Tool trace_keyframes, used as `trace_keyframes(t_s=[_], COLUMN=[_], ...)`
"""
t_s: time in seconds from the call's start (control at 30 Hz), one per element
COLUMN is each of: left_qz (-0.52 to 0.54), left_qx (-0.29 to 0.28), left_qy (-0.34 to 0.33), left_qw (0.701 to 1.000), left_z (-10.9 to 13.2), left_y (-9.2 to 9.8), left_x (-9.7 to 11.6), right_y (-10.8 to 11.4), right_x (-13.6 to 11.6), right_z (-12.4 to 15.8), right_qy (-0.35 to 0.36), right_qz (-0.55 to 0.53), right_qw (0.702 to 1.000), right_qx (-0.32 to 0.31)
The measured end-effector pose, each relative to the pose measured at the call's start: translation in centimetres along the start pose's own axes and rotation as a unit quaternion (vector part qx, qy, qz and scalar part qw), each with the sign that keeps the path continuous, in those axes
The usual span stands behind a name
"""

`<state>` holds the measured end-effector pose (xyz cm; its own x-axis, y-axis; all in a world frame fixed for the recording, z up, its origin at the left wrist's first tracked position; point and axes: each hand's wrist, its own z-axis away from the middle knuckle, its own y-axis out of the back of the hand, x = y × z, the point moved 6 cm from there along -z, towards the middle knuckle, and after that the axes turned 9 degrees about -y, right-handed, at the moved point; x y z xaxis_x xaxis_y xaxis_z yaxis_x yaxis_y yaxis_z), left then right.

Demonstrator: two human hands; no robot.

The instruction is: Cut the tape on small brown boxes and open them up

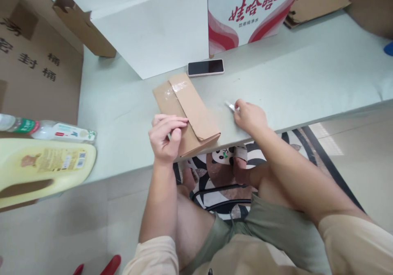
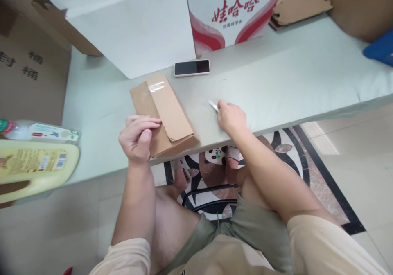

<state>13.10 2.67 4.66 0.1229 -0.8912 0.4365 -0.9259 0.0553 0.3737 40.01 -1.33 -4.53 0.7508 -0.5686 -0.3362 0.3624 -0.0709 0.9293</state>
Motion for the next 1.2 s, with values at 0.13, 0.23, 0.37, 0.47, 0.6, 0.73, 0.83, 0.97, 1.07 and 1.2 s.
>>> trace_keyframes(t_s=[0.13,0.23,0.37,0.47,0.6,0.73,0.83,0.97,1.07,1.2], left_qz=[0.002,-0.005,-0.023,-0.024,-0.014,-0.003,-0.002,0.001,-0.006,-0.016], left_qx=[-0.021,-0.016,-0.024,-0.032,-0.061,-0.051,-0.050,-0.048,-0.056,-0.063], left_qy=[0.000,0.017,0.030,0.028,0.041,0.035,0.035,0.028,0.037,0.041], left_qw=[1.000,1.000,0.999,0.999,0.997,0.998,0.998,0.998,0.998,0.997], left_z=[0.4,0.7,1.1,1.4,2.0,2.2,2.4,3.0,3.7,4.2], left_y=[-1.3,-2.2,-2.5,-2.5,-3.1,-3.3,-3.2,-2.6,-2.5,-2.5], left_x=[0.7,1.2,1.6,2.0,2.5,3.0,3.0,3.0,2.9,2.9], right_y=[1.1,2.5,5.2,7.5,9.2,8.1,7.0,6.3,6.0,6.1], right_x=[-0.1,-0.7,-2.3,-4.9,-9.6,-12.1,-12.3,-13.0,-13.7,-14.1], right_z=[-0.1,0.0,1.1,3.2,6.6,7.3,6.8,6.6,6.6,6.5], right_qy=[0.013,0.054,0.077,0.105,0.182,0.192,0.167,0.161,0.159,0.155], right_qz=[-0.366,-0.608,-0.664,-0.597,-0.464,-0.293,-0.224,-0.175,-0.149,-0.152], right_qw=[0.930,0.790,0.743,0.794,0.858,0.929,0.955,0.969,0.975,0.974], right_qx=[-0.026,-0.056,-0.029,0.043,0.123,0.119,0.096,0.069,0.050,0.064])
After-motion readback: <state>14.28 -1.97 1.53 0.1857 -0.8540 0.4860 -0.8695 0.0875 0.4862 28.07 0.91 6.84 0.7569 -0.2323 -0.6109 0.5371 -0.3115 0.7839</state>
